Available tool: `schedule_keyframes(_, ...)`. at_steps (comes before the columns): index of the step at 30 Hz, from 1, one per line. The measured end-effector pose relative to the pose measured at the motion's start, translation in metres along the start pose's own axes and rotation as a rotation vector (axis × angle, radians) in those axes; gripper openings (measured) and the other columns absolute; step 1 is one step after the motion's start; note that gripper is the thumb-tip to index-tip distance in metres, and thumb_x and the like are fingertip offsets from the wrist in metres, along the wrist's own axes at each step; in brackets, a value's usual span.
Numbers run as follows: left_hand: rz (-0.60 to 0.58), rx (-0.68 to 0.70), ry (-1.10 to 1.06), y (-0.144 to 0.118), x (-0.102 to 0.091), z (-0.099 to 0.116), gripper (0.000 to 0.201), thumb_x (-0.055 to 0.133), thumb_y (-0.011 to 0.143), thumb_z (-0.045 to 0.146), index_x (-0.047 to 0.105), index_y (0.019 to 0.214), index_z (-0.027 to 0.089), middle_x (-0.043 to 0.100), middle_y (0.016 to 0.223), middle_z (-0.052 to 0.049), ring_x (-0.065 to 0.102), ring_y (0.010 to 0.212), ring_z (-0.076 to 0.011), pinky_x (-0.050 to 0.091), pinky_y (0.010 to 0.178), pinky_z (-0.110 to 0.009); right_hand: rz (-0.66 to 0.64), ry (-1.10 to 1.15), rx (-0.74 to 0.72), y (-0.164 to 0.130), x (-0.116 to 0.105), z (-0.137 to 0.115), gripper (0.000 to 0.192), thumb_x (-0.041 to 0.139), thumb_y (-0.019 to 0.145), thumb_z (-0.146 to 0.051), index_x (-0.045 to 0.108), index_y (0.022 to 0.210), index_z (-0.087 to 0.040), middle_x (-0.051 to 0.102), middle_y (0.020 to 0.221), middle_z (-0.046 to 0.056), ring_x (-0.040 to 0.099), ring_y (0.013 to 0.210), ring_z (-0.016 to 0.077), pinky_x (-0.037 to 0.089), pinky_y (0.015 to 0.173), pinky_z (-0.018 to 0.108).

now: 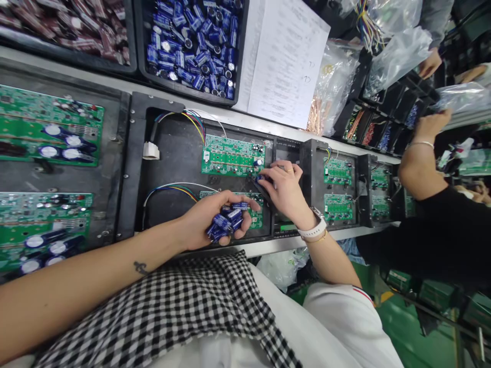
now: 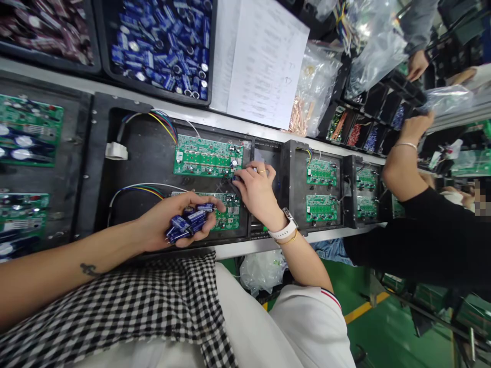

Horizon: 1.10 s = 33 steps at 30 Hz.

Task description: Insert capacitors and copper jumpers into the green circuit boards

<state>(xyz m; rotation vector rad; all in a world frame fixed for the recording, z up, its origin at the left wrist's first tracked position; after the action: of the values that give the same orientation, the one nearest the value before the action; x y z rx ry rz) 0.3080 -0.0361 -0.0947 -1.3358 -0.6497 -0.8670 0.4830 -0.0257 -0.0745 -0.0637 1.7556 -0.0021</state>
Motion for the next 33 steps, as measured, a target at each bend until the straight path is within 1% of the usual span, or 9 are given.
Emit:
schedule_keyframes(4, -0.025, -0.017, -0.028, -0.003, 0.001, -0.002, 0.024, 0.051, 0.09, 0.028, 0.066, 0.102, 0.013, 0.062, 0.071, -0.008, 0.057, 0.052, -0.0152, 0.039, 0.03, -0.016, 0.056, 0.034, 0.055, 0.004, 0.004, 0.004, 0.014, 0.056, 0.096, -0.031, 0.068, 0.1, -0.024, 0.074, 0.1, 0.006, 0.051, 0.116, 0.0297, 0.024, 0.1, 0.051)
schedule_keyframes(10, -0.029, 0.005, -0.031, -0.007, 0.003, 0.0, 0.032, 0.051, 0.094, 0.032, 0.065, 0.115, 0.011, 0.058, 0.067, -0.005, 0.053, 0.05, -0.0134, 0.039, 0.031, -0.016, 0.062, 0.028, 0.077, 0.01, 0.009, 0.007, 0.018, 0.055, 0.097, -0.036, 0.068, 0.095, -0.023, 0.073, 0.095, 0.006, 0.052, 0.114, 0.029, 0.024, 0.1, 0.051)
schedule_keyframes(18, -0.004, 0.041, -0.065, -0.007, 0.003, 0.004, 0.018, 0.051, 0.093, 0.028, 0.062, 0.092, 0.014, 0.066, 0.078, -0.011, 0.058, 0.054, -0.0151, 0.04, 0.03, -0.016, 0.066, -0.014, 0.036, 0.01, 0.004, -0.001, 0.016, 0.057, 0.095, -0.034, 0.068, 0.09, -0.024, 0.073, 0.09, 0.006, 0.053, 0.112, 0.0303, 0.023, 0.102, 0.055)
schedule_keyframes(22, 0.004, 0.059, -0.05, -0.008, 0.005, 0.005, 0.024, 0.047, 0.095, 0.027, 0.061, 0.084, 0.011, 0.068, 0.082, -0.015, 0.057, 0.053, -0.0144, 0.04, 0.029, -0.016, 0.079, -0.083, -0.007, 0.009, 0.006, -0.008, 0.014, 0.057, 0.095, -0.03, 0.068, 0.095, -0.023, 0.072, 0.093, 0.007, 0.053, 0.115, 0.0297, 0.023, 0.104, 0.055)
schedule_keyframes(24, 0.055, 0.082, -0.068, -0.008, 0.005, 0.007, 0.027, 0.048, 0.095, 0.027, 0.062, 0.08, 0.01, 0.065, 0.078, -0.013, 0.055, 0.051, -0.0123, 0.038, 0.029, -0.015, 0.077, -0.088, -0.016, 0.009, 0.006, -0.01, 0.015, 0.056, 0.096, -0.032, 0.069, 0.095, -0.023, 0.073, 0.093, 0.006, 0.054, 0.114, 0.0288, 0.022, 0.105, 0.054)
schedule_keyframes(26, 0.147, 0.121, -0.113, -0.008, 0.001, 0.008, 0.024, 0.053, 0.094, 0.025, 0.061, 0.078, 0.01, 0.061, 0.074, -0.008, 0.054, 0.05, -0.0104, 0.036, 0.029, -0.014, 0.085, -0.068, -0.011, 0.005, 0.0, -0.013, 0.017, 0.055, 0.097, -0.034, 0.07, 0.098, -0.025, 0.074, 0.094, 0.005, 0.055, 0.113, 0.0282, 0.021, 0.106, 0.054)
schedule_keyframes(29, 0.28, 0.194, -0.151, -0.006, -0.004, 0.01, 0.014, 0.061, 0.09, 0.021, 0.06, 0.079, 0.013, 0.058, 0.071, -0.004, 0.055, 0.051, -0.0095, 0.036, 0.031, -0.012, 0.112, 0.012, -0.002, -0.008, -0.021, -0.029, 0.022, 0.054, 0.098, -0.036, 0.067, 0.114, -0.029, 0.075, 0.101, 0.004, 0.056, 0.113, 0.027, 0.022, 0.106, 0.052)
schedule_keyframes(31, 0.304, 0.23, -0.128, -0.004, -0.003, 0.01, 0.011, 0.065, 0.087, 0.021, 0.059, 0.08, 0.014, 0.057, 0.07, -0.002, 0.058, 0.052, -0.0104, 0.036, 0.031, -0.013, 0.091, 0.106, -0.053, -0.019, -0.035, -0.044, 0.024, 0.057, 0.096, -0.036, 0.065, 0.118, -0.031, 0.076, 0.101, 0.002, 0.058, 0.112, 0.0248, 0.025, 0.105, 0.048)
schedule_keyframes(33, 0.298, 0.249, -0.096, -0.002, -0.001, 0.01, 0.011, 0.065, 0.087, 0.022, 0.06, 0.081, 0.015, 0.058, 0.073, -0.003, 0.059, 0.053, -0.0112, 0.036, 0.031, -0.013, 0.067, 0.165, -0.107, -0.026, -0.044, -0.054, 0.019, 0.059, 0.095, -0.035, 0.067, 0.112, -0.031, 0.076, 0.097, 0.0, 0.059, 0.111, 0.0231, 0.027, 0.104, 0.046)
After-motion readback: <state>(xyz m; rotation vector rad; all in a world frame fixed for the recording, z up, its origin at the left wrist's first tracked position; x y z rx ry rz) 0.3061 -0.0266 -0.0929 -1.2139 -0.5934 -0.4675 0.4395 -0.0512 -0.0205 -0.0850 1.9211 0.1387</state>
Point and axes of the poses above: each hand's wrist, its own y-axis towards the middle knuckle, its own x-axis out of the palm, z = x × y, the point moved 5 cm from there along y, towards the middle knuckle
